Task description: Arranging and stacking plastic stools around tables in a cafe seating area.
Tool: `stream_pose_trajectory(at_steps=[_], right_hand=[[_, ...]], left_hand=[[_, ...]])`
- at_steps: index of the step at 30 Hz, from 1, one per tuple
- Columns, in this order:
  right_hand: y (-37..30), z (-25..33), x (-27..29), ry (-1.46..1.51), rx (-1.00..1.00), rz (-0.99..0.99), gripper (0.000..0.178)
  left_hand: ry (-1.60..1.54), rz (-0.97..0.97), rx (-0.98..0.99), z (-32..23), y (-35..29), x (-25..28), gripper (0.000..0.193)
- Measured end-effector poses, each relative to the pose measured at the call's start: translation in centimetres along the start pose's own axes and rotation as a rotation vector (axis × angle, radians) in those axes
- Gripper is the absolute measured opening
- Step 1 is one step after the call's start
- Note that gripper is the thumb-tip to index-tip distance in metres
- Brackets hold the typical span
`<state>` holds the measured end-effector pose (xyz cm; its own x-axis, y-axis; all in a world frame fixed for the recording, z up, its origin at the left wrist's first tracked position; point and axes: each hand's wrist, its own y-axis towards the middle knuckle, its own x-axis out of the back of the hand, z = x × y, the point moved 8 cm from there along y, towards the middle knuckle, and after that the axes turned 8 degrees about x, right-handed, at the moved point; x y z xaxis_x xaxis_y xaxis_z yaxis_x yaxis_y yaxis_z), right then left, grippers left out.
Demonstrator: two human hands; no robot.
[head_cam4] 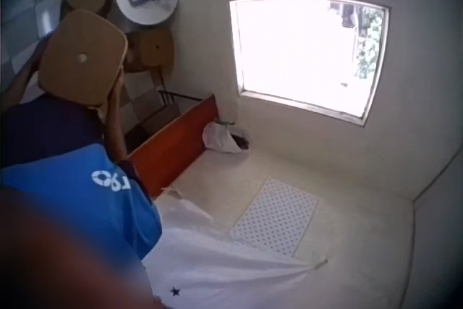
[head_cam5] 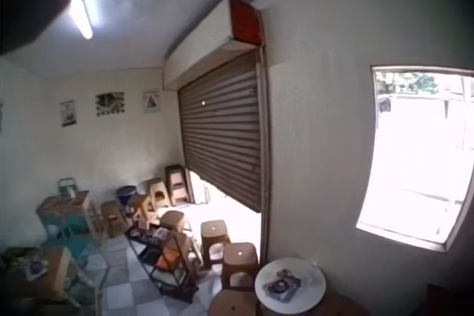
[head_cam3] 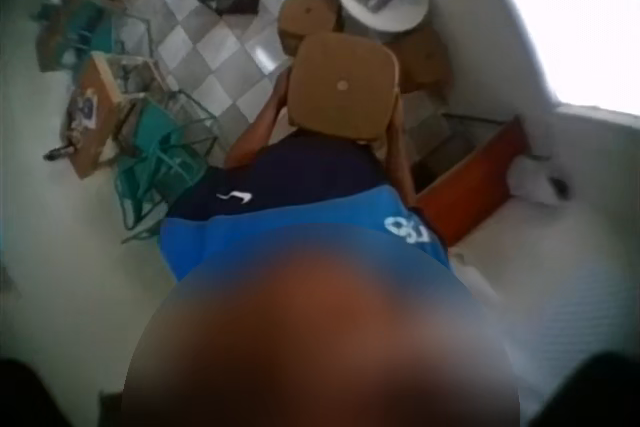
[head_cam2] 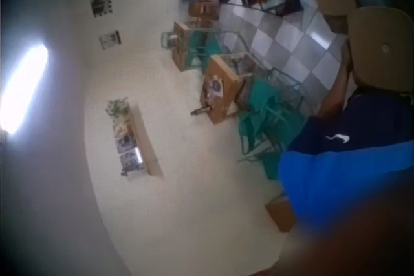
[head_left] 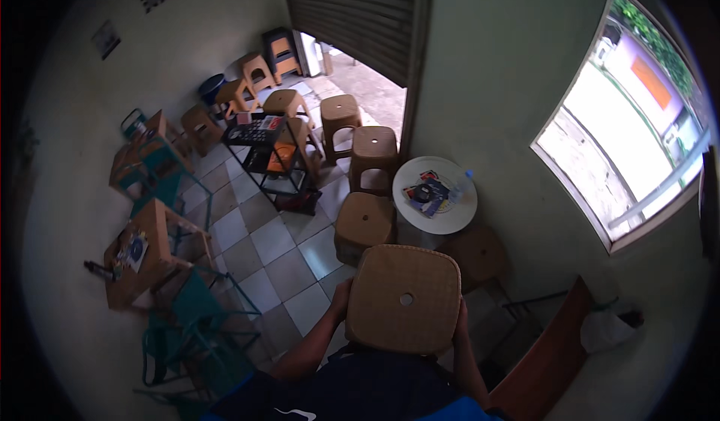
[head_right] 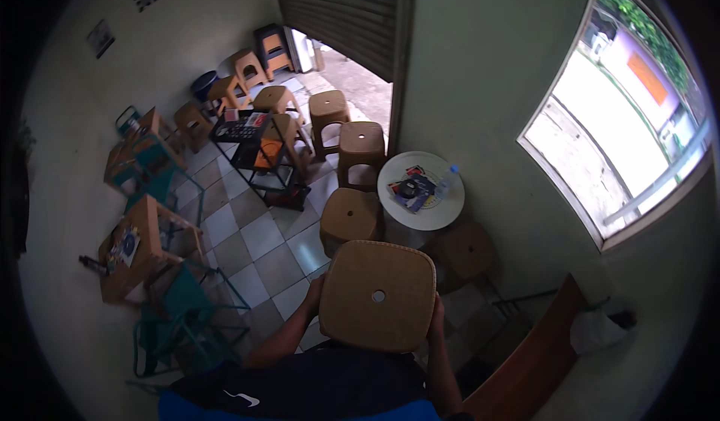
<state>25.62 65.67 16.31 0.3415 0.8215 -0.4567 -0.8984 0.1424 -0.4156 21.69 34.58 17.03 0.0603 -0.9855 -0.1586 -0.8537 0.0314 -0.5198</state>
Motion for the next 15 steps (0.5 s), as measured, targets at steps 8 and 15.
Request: stream_pose_trajectory(at_steps=[8,15], right_hand=[[0.8,-0.6,-5.8,-0.097,0.002,0.259,0.044],[-1.5,-1.2,-9.0,-0.36,-0.015,0.333,0.043]], left_hand=[[-0.031,-0.312,-0.027,0.9,-6.8,5.7,0.036],[-0.033,-0.536,0.028,1.2,-15.5,7.9,0.035]])
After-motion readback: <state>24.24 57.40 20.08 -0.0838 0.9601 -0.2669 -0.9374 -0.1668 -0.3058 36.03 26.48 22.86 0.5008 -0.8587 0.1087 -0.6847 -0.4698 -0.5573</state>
